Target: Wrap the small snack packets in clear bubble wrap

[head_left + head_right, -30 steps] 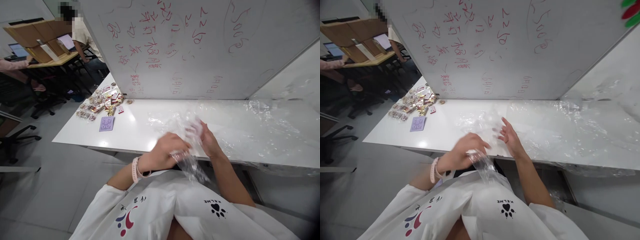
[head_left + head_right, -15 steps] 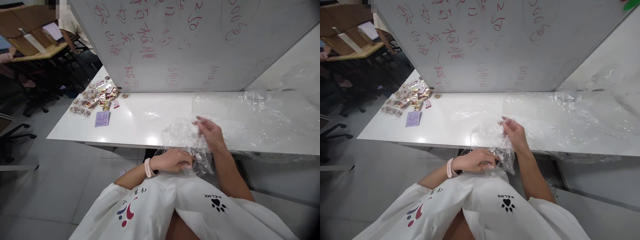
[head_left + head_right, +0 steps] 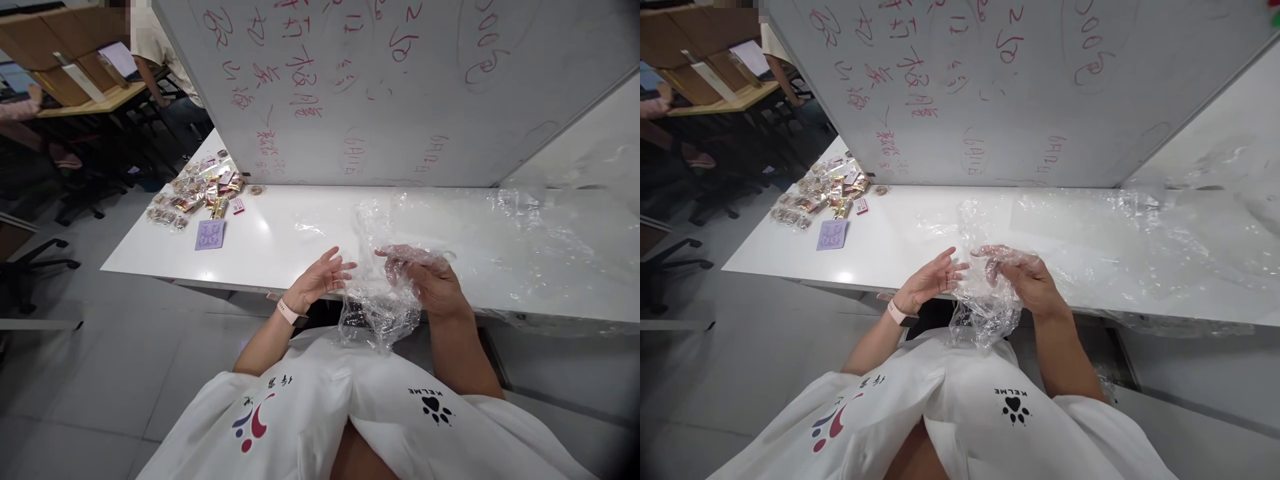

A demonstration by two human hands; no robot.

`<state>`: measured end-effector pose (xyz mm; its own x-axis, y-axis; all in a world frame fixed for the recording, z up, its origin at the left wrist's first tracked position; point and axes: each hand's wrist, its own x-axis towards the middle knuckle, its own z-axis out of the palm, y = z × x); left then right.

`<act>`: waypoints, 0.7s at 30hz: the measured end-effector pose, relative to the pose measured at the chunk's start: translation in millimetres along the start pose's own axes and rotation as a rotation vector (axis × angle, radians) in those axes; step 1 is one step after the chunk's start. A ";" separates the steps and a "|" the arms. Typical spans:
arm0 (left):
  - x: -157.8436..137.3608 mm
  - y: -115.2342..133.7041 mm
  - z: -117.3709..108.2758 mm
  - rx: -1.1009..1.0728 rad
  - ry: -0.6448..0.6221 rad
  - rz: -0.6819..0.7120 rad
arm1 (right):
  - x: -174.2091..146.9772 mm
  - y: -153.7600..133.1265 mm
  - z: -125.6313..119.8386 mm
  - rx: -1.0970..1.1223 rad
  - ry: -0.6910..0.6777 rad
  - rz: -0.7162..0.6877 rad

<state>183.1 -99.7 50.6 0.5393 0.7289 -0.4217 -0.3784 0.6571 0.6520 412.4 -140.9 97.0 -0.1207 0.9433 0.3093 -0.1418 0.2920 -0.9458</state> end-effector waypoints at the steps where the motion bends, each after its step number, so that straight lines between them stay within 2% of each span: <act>1: 1.8 0.1 4.6 0.071 0.027 0.013 | -0.6 0.4 -0.2 -0.004 -0.011 0.002; 4: 3.2 -2.6 16.5 0.165 0.139 0.052 | -1.1 -3.3 -4.9 -0.001 0.048 -0.031; 7: 0.6 -2.9 17.4 0.146 0.092 0.027 | 3.4 -12.1 -12.9 0.024 0.089 -0.040; 8: -1.2 -0.1 14.6 0.152 0.082 0.073 | 6.3 -15.6 -15.6 0.018 0.110 -0.048; 10: -7.4 11.0 6.2 0.181 0.164 0.317 | 13.1 -22.1 -20.8 -0.002 0.227 -0.137; 13: -25.1 37.6 -5.4 0.253 0.402 0.786 | 20.7 -26.2 -28.4 0.028 0.432 -0.306; 15: -41.3 55.3 -7.0 0.342 0.502 0.973 | 21.0 -23.8 -33.7 0.073 0.455 -0.292; 18: -65.3 74.4 -1.3 0.512 0.524 1.078 | 16.8 -14.3 -42.4 0.086 0.454 -0.218; 21: -81.5 85.3 1.8 0.590 0.429 1.063 | 15.0 0.6 -49.0 0.018 0.474 -0.157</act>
<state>108.2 -103.4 141.7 -0.1456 0.9144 0.3777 -0.0239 -0.3849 0.9226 458.6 -118.8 96.2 0.3622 0.8576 0.3650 -0.1401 0.4373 -0.8884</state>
